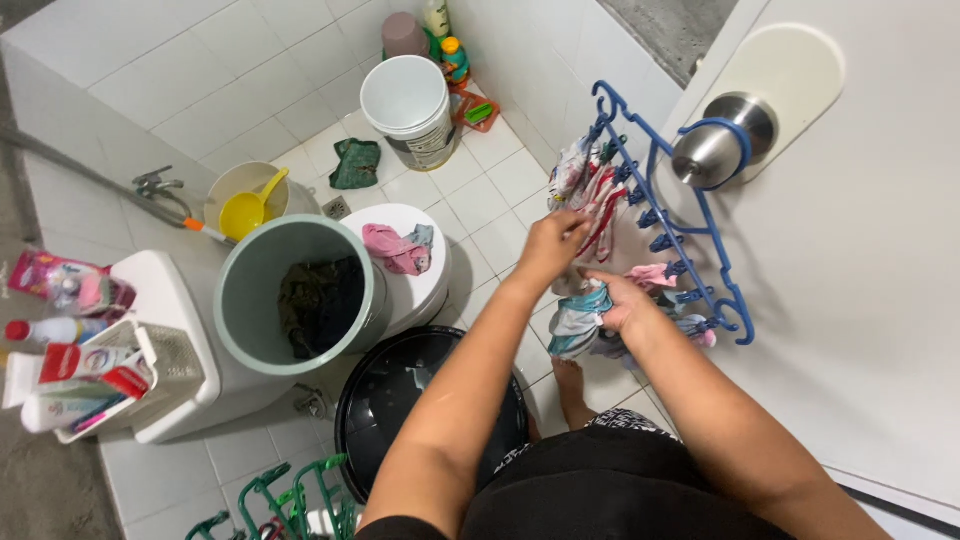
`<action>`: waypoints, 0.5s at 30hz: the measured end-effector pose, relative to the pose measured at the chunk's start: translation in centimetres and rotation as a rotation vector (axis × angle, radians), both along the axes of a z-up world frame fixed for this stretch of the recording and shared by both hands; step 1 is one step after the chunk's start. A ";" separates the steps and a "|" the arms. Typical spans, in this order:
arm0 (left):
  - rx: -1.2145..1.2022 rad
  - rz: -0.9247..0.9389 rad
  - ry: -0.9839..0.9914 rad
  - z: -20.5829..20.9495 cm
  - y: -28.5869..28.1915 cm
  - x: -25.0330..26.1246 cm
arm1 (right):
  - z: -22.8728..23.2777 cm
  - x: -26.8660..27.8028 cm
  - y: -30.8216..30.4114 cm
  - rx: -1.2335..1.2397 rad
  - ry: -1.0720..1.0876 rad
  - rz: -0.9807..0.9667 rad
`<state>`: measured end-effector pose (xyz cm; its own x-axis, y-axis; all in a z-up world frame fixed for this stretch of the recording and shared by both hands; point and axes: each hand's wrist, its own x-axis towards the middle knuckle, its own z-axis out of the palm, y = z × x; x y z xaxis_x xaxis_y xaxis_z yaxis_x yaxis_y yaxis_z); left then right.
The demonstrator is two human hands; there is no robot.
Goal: The person clips laundry items onto a multi-clip hanger, uses a pole to lift and hang the hanger onto an overhead clothesline, hangs an undergarment over the top of a door, and fastens additional garments from a basin onto another hanger by hand.
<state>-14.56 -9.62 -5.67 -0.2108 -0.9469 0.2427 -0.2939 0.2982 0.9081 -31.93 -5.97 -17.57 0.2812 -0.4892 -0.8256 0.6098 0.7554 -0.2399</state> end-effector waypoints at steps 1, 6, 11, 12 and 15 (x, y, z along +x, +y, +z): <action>0.039 0.010 0.026 0.1 -0.7 -1.5 | -1.3 -0.7 -0.1 -0.021 -0.002 -0.051; 0.059 0.005 0.049 -0.3 -3.3 -6.0 | -4.7 -3.3 -1.2 -0.174 -0.012 -0.325; 0.203 -0.002 0.237 -1.3 -4.1 -7.1 | -5.1 -4.2 -1.5 -0.149 0.002 -0.291; 0.243 0.007 0.235 -1.6 -4.1 -7.2 | -5.3 -4.2 -1.6 -0.147 0.006 -0.293; 0.366 0.005 0.245 -2.5 -4.3 -7.0 | -6.1 -3.9 -1.9 -0.127 0.020 -0.291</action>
